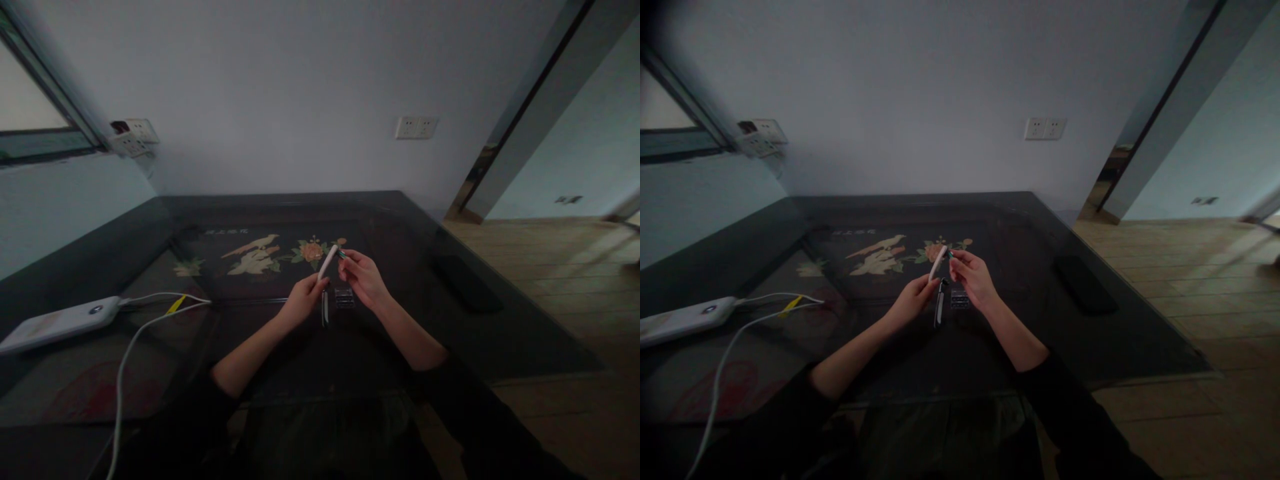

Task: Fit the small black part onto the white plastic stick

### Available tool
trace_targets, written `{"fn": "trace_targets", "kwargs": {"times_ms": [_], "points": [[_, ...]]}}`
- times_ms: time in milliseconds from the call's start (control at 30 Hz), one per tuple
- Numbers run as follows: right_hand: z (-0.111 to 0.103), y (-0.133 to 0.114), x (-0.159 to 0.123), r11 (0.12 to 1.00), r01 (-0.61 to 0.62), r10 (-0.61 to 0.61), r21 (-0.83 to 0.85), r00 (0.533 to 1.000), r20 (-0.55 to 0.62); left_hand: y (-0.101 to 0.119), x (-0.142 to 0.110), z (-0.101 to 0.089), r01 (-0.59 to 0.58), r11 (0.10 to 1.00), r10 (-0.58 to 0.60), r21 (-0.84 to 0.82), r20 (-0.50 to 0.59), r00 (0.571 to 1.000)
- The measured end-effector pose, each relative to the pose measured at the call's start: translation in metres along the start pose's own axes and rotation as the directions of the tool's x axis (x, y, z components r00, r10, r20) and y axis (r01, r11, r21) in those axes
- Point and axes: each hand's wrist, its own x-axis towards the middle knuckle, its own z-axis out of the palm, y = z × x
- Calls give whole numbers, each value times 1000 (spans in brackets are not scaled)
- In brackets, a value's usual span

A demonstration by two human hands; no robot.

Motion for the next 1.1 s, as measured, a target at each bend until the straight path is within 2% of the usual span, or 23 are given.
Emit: {"fn": "trace_targets", "kwargs": {"times_ms": [233, 400, 567, 667, 833, 933, 1100], "points": [[1, -1, 0, 1000, -6, 6, 2, 1000, -8, 5, -6, 4, -43, 998, 49, -43, 138, 989], [0, -1, -1, 1000, -1, 1, 16, 1000, 4, 6, -6, 3, 7, 985, 34, -175, 229, 973], [1, -1, -1, 1000, 6, -7, 23, 1000, 11, 2, 0, 0, 50, 981, -20, -186, 159, 987], [0, 0, 0, 1000, 13, -14, 18, 1000, 16, 0, 3, -1, 45, 992, -35, -114, 88, 996], [-1, 0, 1, 1000, 5, -5, 6, 1000, -9, 1, 0, -1, -9, 1000, 9, 28, -3, 1000], [-1, 0, 1, 1000, 8, -7, 12, 1000, -24, 4, -3, 1, -44, 997, 43, 61, 16, 999], [0, -1, 0, 1000, -2, 2, 22, 1000, -10, 7, -7, 2, -86, 996, 82, 29, 118, 990]]}}
